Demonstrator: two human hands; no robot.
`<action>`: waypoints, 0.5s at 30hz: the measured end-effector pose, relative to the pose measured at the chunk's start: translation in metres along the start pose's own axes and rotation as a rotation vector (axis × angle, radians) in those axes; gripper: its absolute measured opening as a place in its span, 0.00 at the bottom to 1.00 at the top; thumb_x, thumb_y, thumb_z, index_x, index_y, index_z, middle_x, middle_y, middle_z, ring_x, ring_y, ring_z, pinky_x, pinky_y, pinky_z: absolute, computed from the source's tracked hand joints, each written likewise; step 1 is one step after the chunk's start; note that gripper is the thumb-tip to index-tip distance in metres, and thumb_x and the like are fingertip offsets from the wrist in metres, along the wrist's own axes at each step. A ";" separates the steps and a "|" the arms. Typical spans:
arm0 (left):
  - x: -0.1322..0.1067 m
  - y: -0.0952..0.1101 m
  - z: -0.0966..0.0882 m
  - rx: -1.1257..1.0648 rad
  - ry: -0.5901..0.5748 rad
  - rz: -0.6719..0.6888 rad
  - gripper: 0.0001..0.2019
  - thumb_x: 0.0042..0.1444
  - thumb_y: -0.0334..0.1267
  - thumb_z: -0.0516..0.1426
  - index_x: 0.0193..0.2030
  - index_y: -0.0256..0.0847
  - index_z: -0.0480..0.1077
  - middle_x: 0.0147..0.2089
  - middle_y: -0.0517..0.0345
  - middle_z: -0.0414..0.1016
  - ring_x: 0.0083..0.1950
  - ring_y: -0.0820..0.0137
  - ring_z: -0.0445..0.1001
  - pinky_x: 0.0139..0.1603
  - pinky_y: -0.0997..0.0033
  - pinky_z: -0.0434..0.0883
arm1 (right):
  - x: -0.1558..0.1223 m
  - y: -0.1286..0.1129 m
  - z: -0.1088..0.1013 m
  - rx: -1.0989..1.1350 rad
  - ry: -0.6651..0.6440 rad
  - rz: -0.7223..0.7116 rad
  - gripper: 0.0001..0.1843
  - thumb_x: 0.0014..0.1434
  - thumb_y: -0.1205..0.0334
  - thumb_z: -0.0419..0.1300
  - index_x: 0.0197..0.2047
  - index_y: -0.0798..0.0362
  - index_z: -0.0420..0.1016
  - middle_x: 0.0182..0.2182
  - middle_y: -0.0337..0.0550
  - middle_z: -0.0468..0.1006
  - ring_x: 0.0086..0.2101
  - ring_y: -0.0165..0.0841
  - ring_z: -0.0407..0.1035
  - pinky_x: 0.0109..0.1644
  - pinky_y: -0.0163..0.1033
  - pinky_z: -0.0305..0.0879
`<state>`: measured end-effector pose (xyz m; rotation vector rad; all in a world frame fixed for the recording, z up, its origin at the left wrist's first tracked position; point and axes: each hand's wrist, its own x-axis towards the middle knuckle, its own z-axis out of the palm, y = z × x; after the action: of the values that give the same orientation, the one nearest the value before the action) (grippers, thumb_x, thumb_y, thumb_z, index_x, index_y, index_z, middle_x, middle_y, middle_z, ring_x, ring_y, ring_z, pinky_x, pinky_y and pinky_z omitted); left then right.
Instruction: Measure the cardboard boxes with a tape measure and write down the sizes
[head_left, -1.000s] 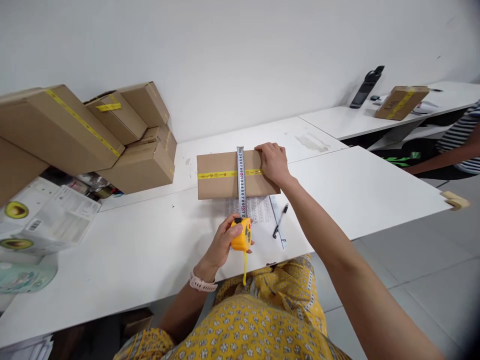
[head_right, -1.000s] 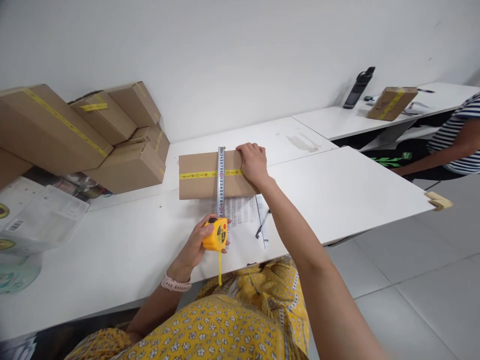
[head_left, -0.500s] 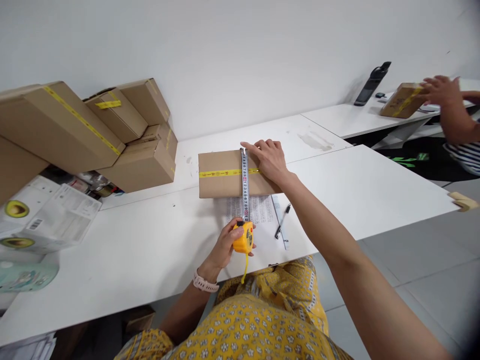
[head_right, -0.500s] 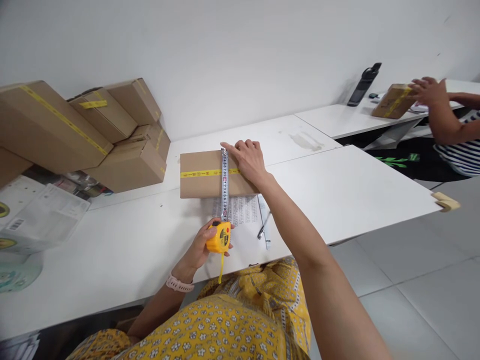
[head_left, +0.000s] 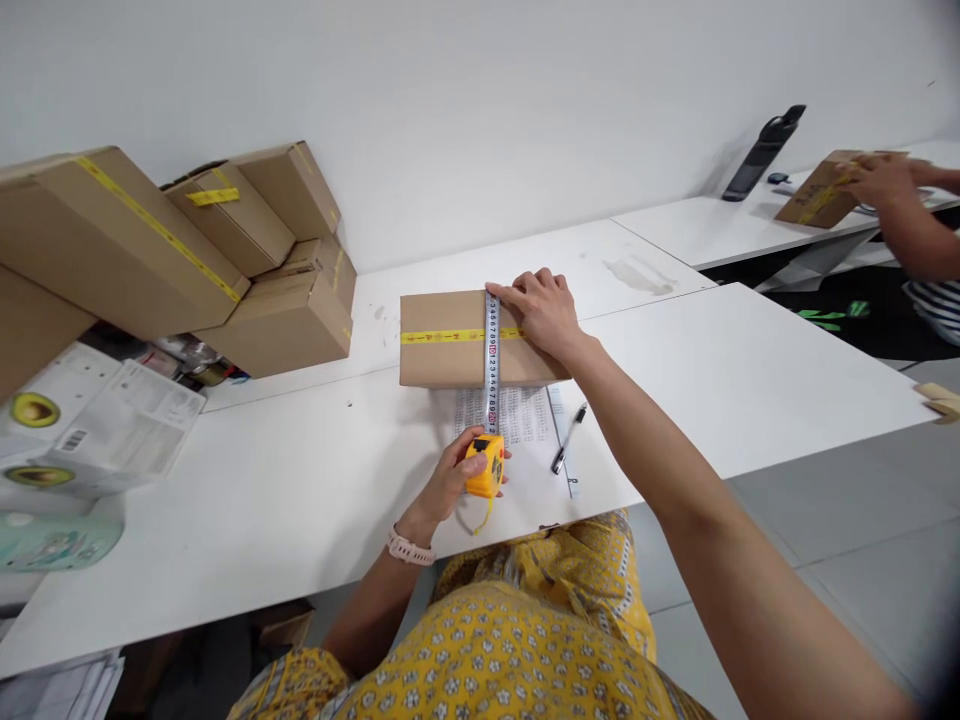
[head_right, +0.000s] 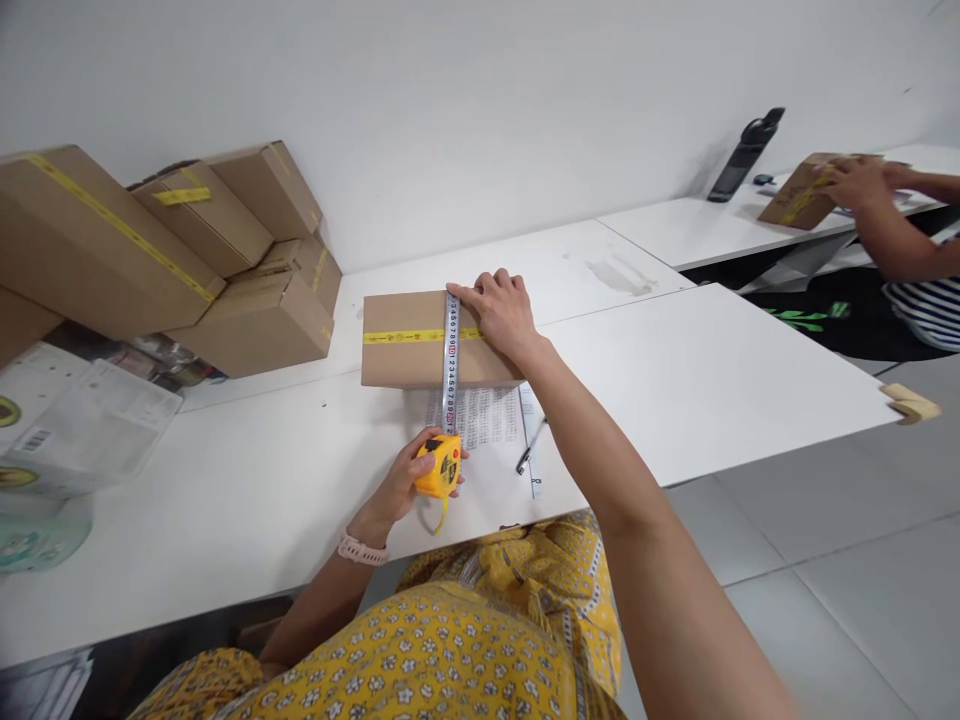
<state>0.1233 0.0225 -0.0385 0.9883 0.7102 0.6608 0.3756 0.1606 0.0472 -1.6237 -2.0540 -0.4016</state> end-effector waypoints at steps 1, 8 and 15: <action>0.000 -0.001 -0.001 -0.003 -0.003 0.000 0.32 0.48 0.57 0.71 0.52 0.44 0.64 0.49 0.49 0.79 0.38 0.62 0.82 0.35 0.61 0.80 | -0.001 0.001 0.001 0.008 0.007 -0.004 0.29 0.71 0.67 0.43 0.67 0.36 0.70 0.50 0.51 0.75 0.47 0.47 0.58 0.51 0.52 0.53; -0.013 -0.019 0.000 0.113 -0.015 0.180 0.33 0.49 0.55 0.71 0.56 0.44 0.66 0.55 0.47 0.77 0.44 0.63 0.80 0.44 0.63 0.78 | -0.013 -0.007 0.003 -0.012 0.112 0.108 0.26 0.74 0.52 0.41 0.66 0.48 0.70 0.45 0.52 0.76 0.47 0.47 0.60 0.54 0.52 0.55; -0.028 -0.051 -0.014 0.363 0.114 0.239 0.33 0.50 0.53 0.70 0.58 0.43 0.66 0.55 0.47 0.77 0.52 0.61 0.76 0.55 0.61 0.72 | -0.077 -0.039 -0.006 -0.011 0.235 0.086 0.26 0.72 0.40 0.47 0.58 0.48 0.74 0.51 0.51 0.77 0.51 0.46 0.64 0.59 0.53 0.52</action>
<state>0.1041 -0.0125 -0.0834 1.3932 0.8373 0.8185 0.3525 0.0844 0.0130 -1.5836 -1.8050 -0.5461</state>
